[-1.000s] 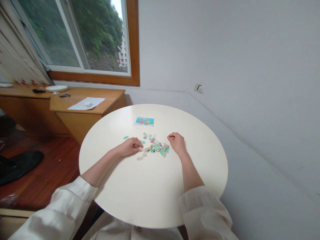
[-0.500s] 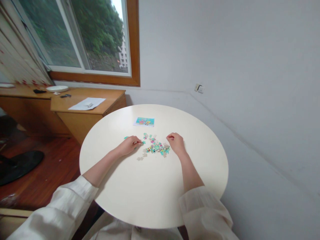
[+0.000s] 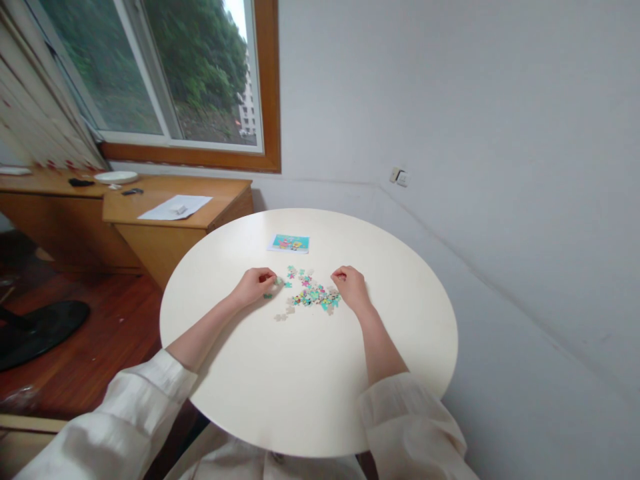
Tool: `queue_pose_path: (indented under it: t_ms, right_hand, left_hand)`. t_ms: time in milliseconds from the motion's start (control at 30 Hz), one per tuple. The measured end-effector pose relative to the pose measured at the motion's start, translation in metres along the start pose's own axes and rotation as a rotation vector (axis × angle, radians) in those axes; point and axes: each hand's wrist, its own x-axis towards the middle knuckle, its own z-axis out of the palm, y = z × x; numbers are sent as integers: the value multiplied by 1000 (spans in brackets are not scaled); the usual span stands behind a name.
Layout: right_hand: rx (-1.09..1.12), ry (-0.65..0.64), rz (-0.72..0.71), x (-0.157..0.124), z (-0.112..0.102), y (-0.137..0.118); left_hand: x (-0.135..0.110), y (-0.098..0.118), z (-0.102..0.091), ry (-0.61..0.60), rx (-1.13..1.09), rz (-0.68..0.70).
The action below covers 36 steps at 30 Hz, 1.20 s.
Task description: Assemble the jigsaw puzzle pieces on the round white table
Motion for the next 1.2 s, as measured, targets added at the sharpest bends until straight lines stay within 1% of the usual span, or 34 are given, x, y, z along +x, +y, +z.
queue_pose_path:
  t_ms: [133, 233, 400, 533, 633, 933, 1200]
  right_hand:
    - [8, -4, -14, -1, 0, -1]
    - [7, -9, -21, -1, 0, -1]
    - [-5, -7, -15, -1, 0, -1]
    - [-11, -7, -15, -1, 1, 0]
    - [-15, -14, -10, -1, 0, -1]
    - [-12, -13, -8, -1, 1, 1]
    - [-2, -15, -19, -1, 2, 2]
  left_hand:
    - [5, -7, 3, 72, -188, -69]
    - [9, -9, 2, 106, -251, -93]
    - [13, -10, -13, 186, -259, -55]
    - [14, -14, -27, 311, -268, -123]
    - [14, -15, -31, 375, -285, -142]
    - [11, -9, -31, 341, -296, -170]
    - [11, -7, -30, 318, -330, -156]
